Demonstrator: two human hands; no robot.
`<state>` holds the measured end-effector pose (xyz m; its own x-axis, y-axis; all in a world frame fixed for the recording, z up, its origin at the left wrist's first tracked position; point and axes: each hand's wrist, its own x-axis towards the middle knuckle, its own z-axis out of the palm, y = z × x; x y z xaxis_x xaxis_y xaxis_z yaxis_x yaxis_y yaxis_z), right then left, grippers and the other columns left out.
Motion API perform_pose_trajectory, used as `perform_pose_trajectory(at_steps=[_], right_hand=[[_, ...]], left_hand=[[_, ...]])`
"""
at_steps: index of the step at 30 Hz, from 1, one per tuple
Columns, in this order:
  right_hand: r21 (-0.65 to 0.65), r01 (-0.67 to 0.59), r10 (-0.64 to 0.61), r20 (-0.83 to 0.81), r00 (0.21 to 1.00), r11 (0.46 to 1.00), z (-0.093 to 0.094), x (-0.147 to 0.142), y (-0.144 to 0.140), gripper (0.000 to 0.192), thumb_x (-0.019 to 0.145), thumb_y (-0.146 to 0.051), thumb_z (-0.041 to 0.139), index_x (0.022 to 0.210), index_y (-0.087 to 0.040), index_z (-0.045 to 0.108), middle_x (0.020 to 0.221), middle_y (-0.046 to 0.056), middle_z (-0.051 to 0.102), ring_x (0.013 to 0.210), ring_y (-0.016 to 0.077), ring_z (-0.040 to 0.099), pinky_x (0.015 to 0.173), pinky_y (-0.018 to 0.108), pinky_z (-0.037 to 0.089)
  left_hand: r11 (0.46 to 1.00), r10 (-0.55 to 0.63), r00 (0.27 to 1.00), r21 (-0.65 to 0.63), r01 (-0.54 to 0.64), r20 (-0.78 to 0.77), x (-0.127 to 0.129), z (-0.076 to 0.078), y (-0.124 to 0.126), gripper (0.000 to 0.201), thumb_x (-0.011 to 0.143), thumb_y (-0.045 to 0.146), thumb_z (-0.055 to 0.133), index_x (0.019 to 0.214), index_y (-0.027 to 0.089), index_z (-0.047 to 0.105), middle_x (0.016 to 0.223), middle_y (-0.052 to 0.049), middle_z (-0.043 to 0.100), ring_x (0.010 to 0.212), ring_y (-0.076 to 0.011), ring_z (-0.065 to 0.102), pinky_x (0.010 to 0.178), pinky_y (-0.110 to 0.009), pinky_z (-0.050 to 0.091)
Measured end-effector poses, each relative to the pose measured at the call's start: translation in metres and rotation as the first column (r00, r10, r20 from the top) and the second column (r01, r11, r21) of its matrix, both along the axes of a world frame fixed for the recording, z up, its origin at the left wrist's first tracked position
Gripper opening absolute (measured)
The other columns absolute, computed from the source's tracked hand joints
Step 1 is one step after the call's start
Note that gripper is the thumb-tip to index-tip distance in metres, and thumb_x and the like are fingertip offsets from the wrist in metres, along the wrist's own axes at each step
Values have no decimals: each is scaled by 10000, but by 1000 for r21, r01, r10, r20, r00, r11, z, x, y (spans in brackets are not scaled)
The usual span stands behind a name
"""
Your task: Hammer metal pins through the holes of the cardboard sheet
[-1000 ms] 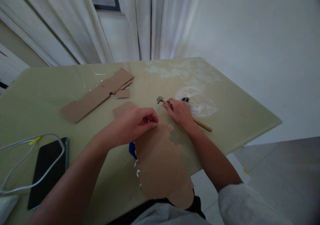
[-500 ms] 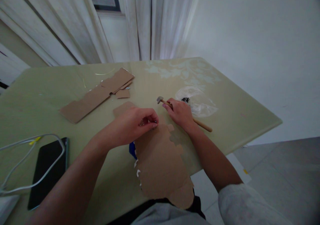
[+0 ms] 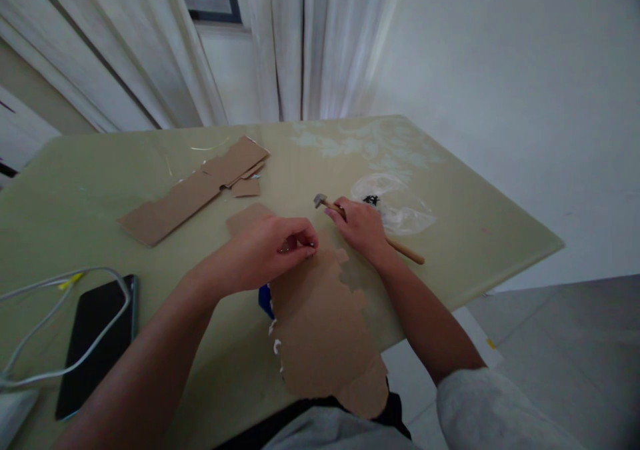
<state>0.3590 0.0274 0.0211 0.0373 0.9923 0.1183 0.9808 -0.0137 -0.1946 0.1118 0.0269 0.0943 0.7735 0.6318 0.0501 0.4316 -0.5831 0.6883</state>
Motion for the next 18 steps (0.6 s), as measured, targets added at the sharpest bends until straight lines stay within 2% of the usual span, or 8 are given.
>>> perform_pose_trajectory(at_steps=[7,11,15,18], right_hand=[[3,0,0,3,1000,1000,-1,2,0,396,1131,-520,497,1138,-226,763,997,107,829,880,264,747,705,320,380],[20,-19,20,-67,998,1000,3,7,2,400,1135,-509,482,1061,-222,751,922,82,802,818,238,701,693,315,346],[44,-98,106,-250,962,994,23,14,-3,427,1124,-483,485,864,-207,682,779,32,707,719,185,604,690,304,342],[94,-153,178,-402,898,984,46,21,-16,426,1105,-504,492,864,-202,674,713,1,634,674,169,567,679,295,360]], left_hand=[[1000,18,1000,-11,-18,2,1,-3,0,110,995,270,676,1012,236,779,827,13,765,694,-134,645,657,-249,457],[1000,27,999,3,-27,-20,2,-1,0,115,990,271,678,999,228,785,823,4,768,702,-140,651,669,-252,465],[999,31,999,16,-30,-34,4,0,-2,127,994,280,680,997,229,797,795,2,764,691,-143,655,670,-254,467],[999,34,999,37,-33,-29,5,-1,-3,128,990,257,681,1003,230,806,804,-2,775,703,-145,668,675,-252,469]])
